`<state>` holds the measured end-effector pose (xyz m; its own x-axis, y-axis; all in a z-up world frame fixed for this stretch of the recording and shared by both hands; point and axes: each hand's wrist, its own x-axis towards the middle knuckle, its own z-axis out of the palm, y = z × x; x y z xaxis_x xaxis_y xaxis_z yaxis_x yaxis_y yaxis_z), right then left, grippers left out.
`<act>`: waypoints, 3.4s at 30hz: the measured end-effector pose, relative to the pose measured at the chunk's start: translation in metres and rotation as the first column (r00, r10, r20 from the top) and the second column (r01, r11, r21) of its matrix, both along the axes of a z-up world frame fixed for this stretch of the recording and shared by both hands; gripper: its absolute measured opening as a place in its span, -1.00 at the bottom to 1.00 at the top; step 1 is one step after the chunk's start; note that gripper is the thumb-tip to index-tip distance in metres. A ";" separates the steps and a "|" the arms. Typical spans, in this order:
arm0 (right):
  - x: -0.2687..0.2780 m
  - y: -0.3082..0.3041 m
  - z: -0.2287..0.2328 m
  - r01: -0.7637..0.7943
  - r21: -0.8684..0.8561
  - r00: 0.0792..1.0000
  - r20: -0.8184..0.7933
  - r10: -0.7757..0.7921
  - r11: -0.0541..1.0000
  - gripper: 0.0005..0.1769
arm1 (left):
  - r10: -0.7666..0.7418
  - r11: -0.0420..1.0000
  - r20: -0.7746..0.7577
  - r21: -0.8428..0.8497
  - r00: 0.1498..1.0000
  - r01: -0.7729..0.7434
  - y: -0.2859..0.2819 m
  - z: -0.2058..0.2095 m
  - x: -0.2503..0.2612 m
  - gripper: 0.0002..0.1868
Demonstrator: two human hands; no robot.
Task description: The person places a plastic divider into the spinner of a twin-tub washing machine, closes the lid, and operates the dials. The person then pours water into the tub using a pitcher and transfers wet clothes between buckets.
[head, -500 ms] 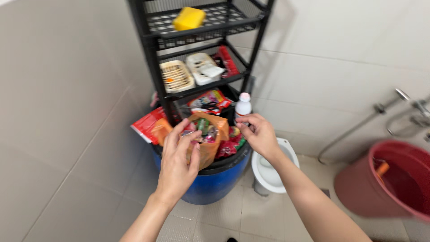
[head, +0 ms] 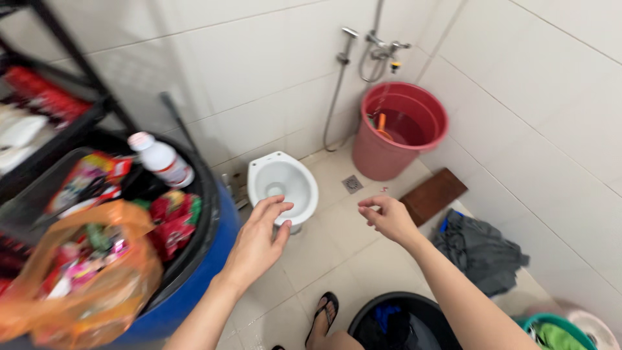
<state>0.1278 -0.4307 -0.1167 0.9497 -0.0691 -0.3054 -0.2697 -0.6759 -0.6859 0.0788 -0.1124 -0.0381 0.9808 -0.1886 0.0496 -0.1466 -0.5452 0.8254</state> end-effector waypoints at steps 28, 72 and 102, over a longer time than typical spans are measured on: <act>0.176 -0.328 -0.020 0.517 0.195 0.850 -0.003 -0.527 0.833 -0.61 | -0.386 0.913 -0.104 0.097 0.917 0.395 -0.295 -0.079 0.346 -0.62; 0.103 -0.450 -0.382 0.898 0.158 0.438 -0.389 -0.811 0.410 -0.63 | -0.583 0.514 -0.565 0.301 0.584 0.803 -0.549 -0.449 0.425 -0.55; 0.198 -0.539 -0.735 0.861 0.274 0.440 0.021 -0.898 0.428 0.57 | -0.502 0.814 -0.586 -0.072 0.636 0.576 -0.723 -0.878 0.411 -0.27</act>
